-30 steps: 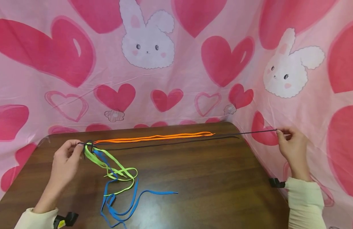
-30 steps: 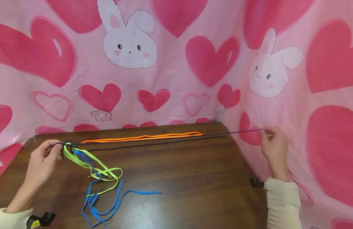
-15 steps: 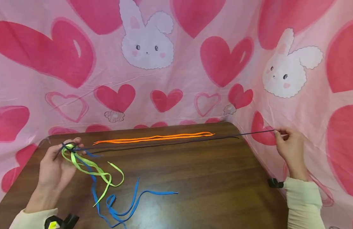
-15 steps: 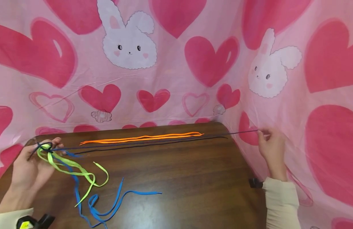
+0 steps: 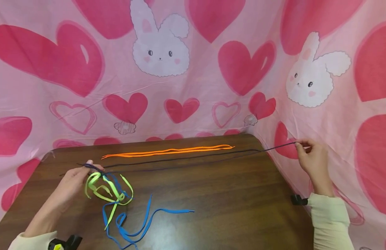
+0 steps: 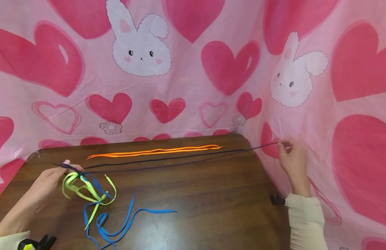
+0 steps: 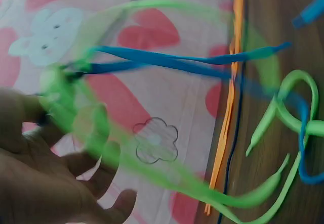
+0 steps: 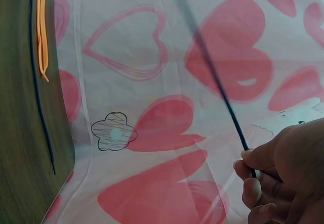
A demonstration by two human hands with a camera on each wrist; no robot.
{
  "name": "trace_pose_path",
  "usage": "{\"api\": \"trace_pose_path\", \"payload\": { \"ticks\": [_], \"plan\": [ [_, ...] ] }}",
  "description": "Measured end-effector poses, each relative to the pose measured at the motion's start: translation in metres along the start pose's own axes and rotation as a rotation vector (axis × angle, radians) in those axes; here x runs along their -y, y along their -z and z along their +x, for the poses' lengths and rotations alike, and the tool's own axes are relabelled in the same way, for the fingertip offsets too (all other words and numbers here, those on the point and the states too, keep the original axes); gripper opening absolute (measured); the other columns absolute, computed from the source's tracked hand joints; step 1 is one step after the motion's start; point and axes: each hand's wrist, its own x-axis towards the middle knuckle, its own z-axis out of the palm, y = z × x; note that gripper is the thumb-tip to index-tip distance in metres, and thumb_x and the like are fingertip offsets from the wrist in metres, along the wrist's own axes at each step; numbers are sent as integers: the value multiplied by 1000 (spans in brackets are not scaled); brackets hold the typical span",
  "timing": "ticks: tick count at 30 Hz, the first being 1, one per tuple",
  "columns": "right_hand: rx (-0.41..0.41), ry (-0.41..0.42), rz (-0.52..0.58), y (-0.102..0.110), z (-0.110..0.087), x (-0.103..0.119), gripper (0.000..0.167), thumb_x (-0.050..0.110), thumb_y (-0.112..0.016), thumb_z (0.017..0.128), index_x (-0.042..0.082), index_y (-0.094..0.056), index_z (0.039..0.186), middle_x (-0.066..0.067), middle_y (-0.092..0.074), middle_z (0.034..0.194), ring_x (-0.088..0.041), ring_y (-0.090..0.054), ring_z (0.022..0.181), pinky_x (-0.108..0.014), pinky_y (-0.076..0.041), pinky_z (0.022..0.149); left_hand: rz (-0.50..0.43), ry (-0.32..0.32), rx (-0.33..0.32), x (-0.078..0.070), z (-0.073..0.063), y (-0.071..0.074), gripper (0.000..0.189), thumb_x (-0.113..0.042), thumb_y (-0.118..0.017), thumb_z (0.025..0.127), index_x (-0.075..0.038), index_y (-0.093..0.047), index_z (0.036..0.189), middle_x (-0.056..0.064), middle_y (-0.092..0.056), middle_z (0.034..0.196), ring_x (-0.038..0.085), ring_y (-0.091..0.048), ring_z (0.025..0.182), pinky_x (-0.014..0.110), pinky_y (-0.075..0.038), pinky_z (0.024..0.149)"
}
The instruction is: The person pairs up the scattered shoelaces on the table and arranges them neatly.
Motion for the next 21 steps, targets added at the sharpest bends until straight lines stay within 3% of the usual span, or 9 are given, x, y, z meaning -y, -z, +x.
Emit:
{"api": "trace_pose_path", "payload": {
  "ticks": [1,3,5,8,11,14,17,19,21],
  "plan": [
    [-1,-2,-2,0,0,0,19,12,-66,96,-2,-76,101,37,-48,68,18,-46,59,-9,-38,54,100,-28,-3,0,0,-1,45,-32,-36,112,-5,-72,113,-29,-64,108,-20,-43,109,24,-29,108],
    [-5,-4,-1,0,-1,0,19,13,-66,96,-2,-76,102,38,-47,68,18,-45,59,-8,-38,54,252,-89,-38,-1,0,-5,37,-24,-44,110,-1,-73,115,-31,-62,109,-23,-45,108,9,-36,86],
    [-11,2,0,1,-1,1,19,13,-65,96,-2,-75,102,39,-47,68,18,-45,59,-8,-38,54,319,-102,-60,-3,1,-10,33,-24,-50,108,-3,-76,106,-28,-66,107,-21,-50,104,8,-40,81],
    [-13,13,3,1,-1,0,18,12,-66,95,-3,-75,101,40,-47,68,19,-45,59,-7,-38,54,314,-34,-92,-9,3,-17,45,-32,-47,109,-6,-79,90,-18,-72,100,-16,-55,98,12,-44,78],
    [-3,20,-6,0,0,-1,17,11,-66,95,-3,-75,99,39,-47,68,19,-45,59,-8,-38,53,220,30,-94,-13,5,-22,65,-40,-33,111,-3,-75,79,-9,-75,90,-8,-60,91,17,-46,76],
    [15,16,-24,-2,0,-3,17,12,-66,96,-2,-75,100,36,-48,68,18,-45,59,-9,-38,53,102,4,-25,-14,6,-25,80,-43,-15,112,5,-75,91,-6,-77,95,-2,-63,96,21,-43,83],
    [21,4,-42,-3,1,-3,18,14,-66,96,-1,-75,101,28,-53,69,18,-45,60,-9,-38,53,43,-65,28,-11,8,-25,84,-42,-4,111,4,-75,109,-13,-76,105,-7,-60,106,23,-38,88],
    [22,3,-38,-3,1,-3,19,14,-65,97,-1,-75,102,29,-53,69,18,-45,60,-9,-38,54,40,-69,29,-8,9,-23,82,-41,-4,111,-2,-75,110,-23,-73,108,-14,-52,114,36,-37,104],
    [15,2,-28,-2,2,-2,20,14,-65,96,-2,-75,102,32,-52,68,18,-45,60,-8,-38,54,68,-36,5,-6,10,-20,79,-42,-5,111,-3,-74,117,-22,-70,113,-1,-49,129,54,-30,112]
  ]
}}
